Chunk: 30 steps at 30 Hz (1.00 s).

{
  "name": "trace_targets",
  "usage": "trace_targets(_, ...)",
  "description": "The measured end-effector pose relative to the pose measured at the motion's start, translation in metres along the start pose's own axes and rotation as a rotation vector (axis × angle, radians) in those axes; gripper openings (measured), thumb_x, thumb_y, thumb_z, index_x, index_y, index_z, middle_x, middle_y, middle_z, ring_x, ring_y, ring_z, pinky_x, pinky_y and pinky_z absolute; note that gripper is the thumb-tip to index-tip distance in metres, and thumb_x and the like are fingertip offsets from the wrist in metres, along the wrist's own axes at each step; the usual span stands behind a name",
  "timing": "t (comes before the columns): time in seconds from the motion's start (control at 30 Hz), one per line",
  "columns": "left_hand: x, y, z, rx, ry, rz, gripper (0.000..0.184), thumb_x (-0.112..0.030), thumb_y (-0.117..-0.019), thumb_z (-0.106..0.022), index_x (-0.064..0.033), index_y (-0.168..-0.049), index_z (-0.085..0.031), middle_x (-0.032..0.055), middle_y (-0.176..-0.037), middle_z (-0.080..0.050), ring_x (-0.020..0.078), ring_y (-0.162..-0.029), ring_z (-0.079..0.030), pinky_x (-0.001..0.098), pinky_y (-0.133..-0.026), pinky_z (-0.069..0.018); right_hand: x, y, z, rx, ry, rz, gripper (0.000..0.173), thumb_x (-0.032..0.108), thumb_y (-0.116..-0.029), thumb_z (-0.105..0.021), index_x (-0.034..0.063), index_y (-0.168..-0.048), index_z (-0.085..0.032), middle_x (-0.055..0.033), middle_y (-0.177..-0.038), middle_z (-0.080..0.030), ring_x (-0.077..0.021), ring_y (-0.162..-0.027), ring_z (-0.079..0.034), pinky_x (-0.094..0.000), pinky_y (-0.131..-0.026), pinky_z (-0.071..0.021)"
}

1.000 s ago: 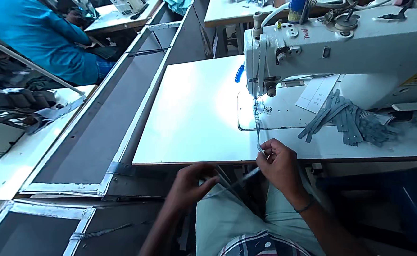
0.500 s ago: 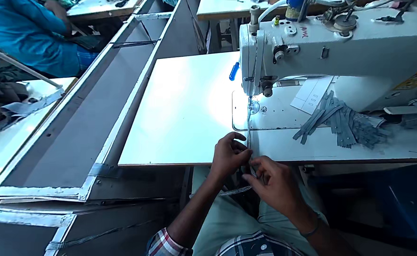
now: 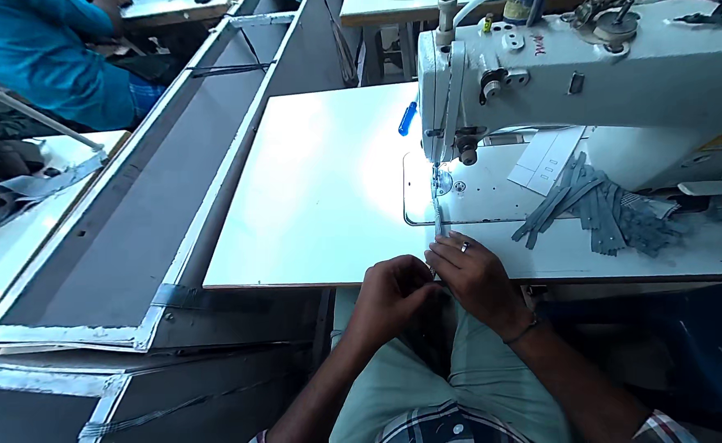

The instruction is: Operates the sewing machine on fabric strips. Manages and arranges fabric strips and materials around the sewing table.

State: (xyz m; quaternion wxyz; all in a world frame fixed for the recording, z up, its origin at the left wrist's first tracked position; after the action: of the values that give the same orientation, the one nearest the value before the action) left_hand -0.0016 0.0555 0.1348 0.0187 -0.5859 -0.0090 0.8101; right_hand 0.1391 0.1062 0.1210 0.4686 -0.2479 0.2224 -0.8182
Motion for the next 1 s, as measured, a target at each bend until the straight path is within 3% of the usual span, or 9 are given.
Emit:
trace_targets(0.03,-0.002,-0.003,0.006,-0.053,-0.127,-0.065,0.013,-0.011,-0.0935,-0.075,-0.0070,-0.104,-0.069,0.0026,-0.082,-0.073,0.0130,-0.065,-0.070,0.0294,-0.058,-0.0618,0.001,0.003,0.000,-0.016,0.010,-0.022,0.021,0.006,-0.1007,-0.058,0.0051,-0.111,-0.077,-0.0116,-0.113,-0.076,-0.0287,-0.119,-0.068,-0.0455,-0.111,-0.0501)
trace_targets(0.1,-0.006,-0.016,0.015,-0.137,-0.433,-0.213,0.018,-0.016,-0.0980,-0.067,-0.0079,-0.114,-0.071,0.0009,-0.103,-0.074,0.0094,-0.088,-0.073,0.0310,-0.077,-0.0639,0.004,0.008,0.001,-0.041,0.028,-0.068,0.021,0.008,-0.1016,-0.058,0.0057,-0.113,-0.076,-0.0111,-0.115,-0.075,-0.0275,-0.119,-0.069,-0.0452,-0.110,-0.0511)
trace_targets(0.2,0.002,-0.053,0.016,-0.068,-0.617,-0.389,0.028,-0.012,-0.1002,-0.060,-0.0090,-0.126,-0.072,0.0064,-0.132,-0.068,0.0197,-0.122,-0.064,0.0430,-0.103,-0.0538,0.009,0.013,0.000,-0.090,0.046,-0.140,0.021,0.013,-0.1009,-0.061,0.0059,-0.114,-0.076,-0.0108,-0.117,-0.075,-0.0259,-0.119,-0.069,-0.0444,-0.109,-0.0522)
trace_targets(0.23,0.008,-0.066,0.012,-0.011,-0.651,-0.431,0.030,-0.010,-0.1011,-0.057,-0.0098,-0.128,-0.071,0.0055,-0.138,-0.065,0.0217,-0.127,-0.061,0.0459,-0.106,-0.0505,0.011,0.015,-0.001,-0.108,0.049,-0.155,0.022,0.014,-0.1006,-0.061,0.0056,-0.115,-0.076,-0.0105,-0.117,-0.075,-0.0253,-0.117,-0.070,-0.0441,-0.107,-0.0534)
trace_targets(0.33,0.022,-0.087,-0.001,0.113,-0.821,-0.544,0.037,-0.003,-0.0993,-0.050,-0.0137,-0.128,-0.072,-0.0013,-0.145,-0.062,0.0208,-0.133,-0.057,0.0477,-0.103,-0.0469,0.015,0.018,-0.003,-0.129,0.068,-0.161,0.022,0.015,-0.0997,-0.061,0.0059,-0.113,-0.077,-0.0097,-0.115,-0.075,-0.0242,-0.113,-0.071,-0.0431,-0.104,-0.0552)
trace_targets(0.53,0.027,-0.086,-0.003,0.120,-1.029,-0.573,0.046,-0.002,-0.0971,-0.049,-0.0218,-0.134,-0.069,-0.0105,-0.148,-0.059,0.0201,-0.129,-0.056,0.0469,-0.093,-0.0420,0.014,0.025,-0.006,-0.105,0.056,-0.138,0.022,0.018,-0.0974,-0.061,0.0090,-0.108,-0.079,-0.0085,-0.120,-0.074,-0.0289,-0.127,-0.064,-0.0456,-0.109,-0.0509)
trace_targets(0.7,0.028,-0.087,-0.004,0.090,-1.083,-0.560,0.045,-0.006,-0.1002,-0.048,-0.0242,-0.136,-0.068,-0.0112,-0.149,-0.058,0.0209,-0.121,-0.058,0.0463,-0.087,-0.0406,0.015,0.028,-0.006,-0.118,0.033,-0.126,0.023,0.016,-0.0972,-0.060,0.0076,-0.109,-0.078,-0.0101,-0.120,-0.074,-0.0297,-0.127,-0.064,-0.0465,-0.110,-0.0508)
trace_targets(1.0,0.027,-0.099,-0.003,0.098,-1.156,-0.516,0.048,-0.002,-0.0987,-0.049,-0.0253,-0.138,-0.066,-0.0125,-0.150,-0.057,0.0219,-0.120,-0.058,0.0466,-0.086,-0.0398,0.007,0.027,-0.009,-0.101,0.034,-0.131,0.023,0.016,-0.0989,-0.060,0.0096,-0.110,-0.078,-0.0086,-0.123,-0.074,-0.0292,-0.129,-0.062,-0.0463,-0.112,-0.0487)
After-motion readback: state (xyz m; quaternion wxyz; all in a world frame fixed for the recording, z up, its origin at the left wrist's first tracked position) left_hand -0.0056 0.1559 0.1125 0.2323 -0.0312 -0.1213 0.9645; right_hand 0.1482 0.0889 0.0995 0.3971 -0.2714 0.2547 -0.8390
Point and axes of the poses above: each hand's wrist, its own y-axis away from the middle knuckle, its own z-axis out of the back of the hand, x = y × z, the point moved 6 cm from there along -y, towards the middle knuckle
